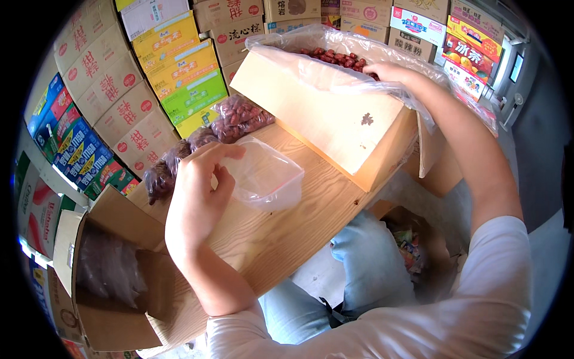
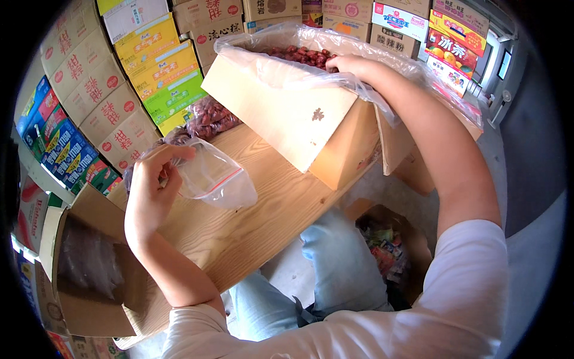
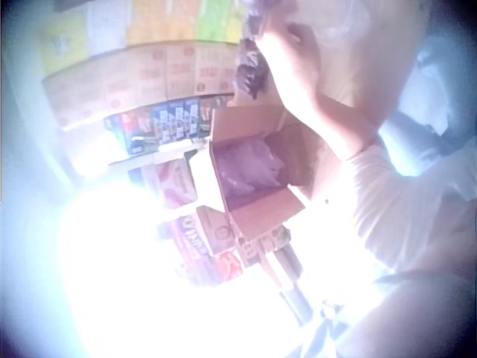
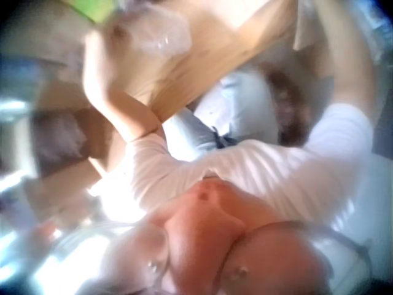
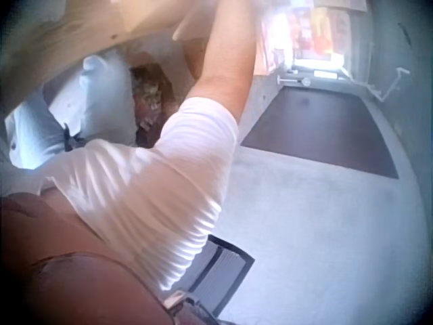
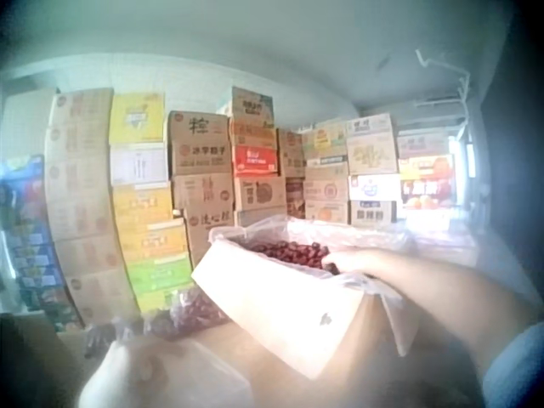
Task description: The person repeatedly scoops dried red dates from a large cardboard box into small clear plastic bags, seals each bag, and places it on a wooden table. The person continues this process throughout the clip, accumulating a row of sealed bags.
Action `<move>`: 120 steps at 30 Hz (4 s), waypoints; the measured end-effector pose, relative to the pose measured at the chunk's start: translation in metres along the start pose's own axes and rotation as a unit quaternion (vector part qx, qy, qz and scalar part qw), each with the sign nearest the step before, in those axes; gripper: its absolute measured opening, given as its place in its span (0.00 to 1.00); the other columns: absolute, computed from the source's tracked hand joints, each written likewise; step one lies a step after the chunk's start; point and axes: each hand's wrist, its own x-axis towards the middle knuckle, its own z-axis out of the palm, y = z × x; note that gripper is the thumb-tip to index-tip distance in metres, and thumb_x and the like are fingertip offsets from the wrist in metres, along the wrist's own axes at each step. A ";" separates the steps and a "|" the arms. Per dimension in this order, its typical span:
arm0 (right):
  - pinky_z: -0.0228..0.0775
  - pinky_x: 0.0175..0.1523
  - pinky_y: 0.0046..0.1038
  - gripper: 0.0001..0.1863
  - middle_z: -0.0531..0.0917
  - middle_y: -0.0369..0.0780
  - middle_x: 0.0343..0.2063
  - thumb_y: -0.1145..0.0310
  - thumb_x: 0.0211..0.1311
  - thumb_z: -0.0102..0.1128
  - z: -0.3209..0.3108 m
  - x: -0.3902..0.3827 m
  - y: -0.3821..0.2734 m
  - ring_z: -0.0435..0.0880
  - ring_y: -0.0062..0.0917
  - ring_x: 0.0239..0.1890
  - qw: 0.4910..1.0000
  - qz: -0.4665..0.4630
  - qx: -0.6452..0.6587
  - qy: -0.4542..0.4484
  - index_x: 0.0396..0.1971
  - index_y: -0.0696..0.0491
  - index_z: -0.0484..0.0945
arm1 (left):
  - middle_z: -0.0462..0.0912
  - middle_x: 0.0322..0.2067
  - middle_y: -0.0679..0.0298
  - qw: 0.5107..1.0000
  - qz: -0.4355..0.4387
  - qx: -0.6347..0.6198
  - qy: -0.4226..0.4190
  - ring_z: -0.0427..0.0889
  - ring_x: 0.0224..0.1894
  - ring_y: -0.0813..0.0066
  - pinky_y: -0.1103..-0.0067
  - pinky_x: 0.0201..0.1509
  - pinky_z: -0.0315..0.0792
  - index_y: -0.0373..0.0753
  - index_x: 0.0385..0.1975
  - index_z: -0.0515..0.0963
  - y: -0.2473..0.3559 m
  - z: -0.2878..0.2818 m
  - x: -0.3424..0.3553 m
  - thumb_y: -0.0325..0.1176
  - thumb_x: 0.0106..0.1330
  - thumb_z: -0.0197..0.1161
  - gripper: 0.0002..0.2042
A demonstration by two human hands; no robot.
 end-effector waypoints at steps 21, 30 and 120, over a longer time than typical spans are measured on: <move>0.79 0.31 0.30 0.19 0.77 0.38 0.40 0.68 0.51 0.67 -0.036 -0.009 0.015 0.80 0.22 0.32 0.938 0.026 0.333 0.093 0.42 0.47 0.72 | 0.81 0.36 0.52 1.000 0.013 -0.008 -0.014 0.77 0.27 0.66 0.76 0.32 0.71 0.28 0.41 0.78 -0.013 0.023 0.012 0.14 0.51 0.51 0.17; 0.79 0.34 0.36 0.22 0.78 0.36 0.34 0.72 0.42 0.70 -0.029 -0.032 -0.022 0.79 0.24 0.39 0.935 0.070 0.314 0.147 0.40 0.47 0.73 | 0.81 0.35 0.51 1.000 -0.001 0.003 -0.018 0.77 0.26 0.66 0.77 0.32 0.71 0.27 0.41 0.78 -0.018 0.019 0.009 0.14 0.50 0.52 0.17; 0.63 0.50 0.29 0.29 0.82 0.37 0.40 0.34 0.56 0.52 -0.032 -0.033 0.026 0.77 0.21 0.42 0.964 0.201 -0.060 -0.164 0.37 0.46 0.83 | 0.79 0.45 0.44 0.969 -0.132 -0.203 -0.055 0.86 0.26 0.66 0.78 0.30 0.76 0.20 0.54 0.67 -0.066 0.042 0.024 0.18 0.56 0.51 0.23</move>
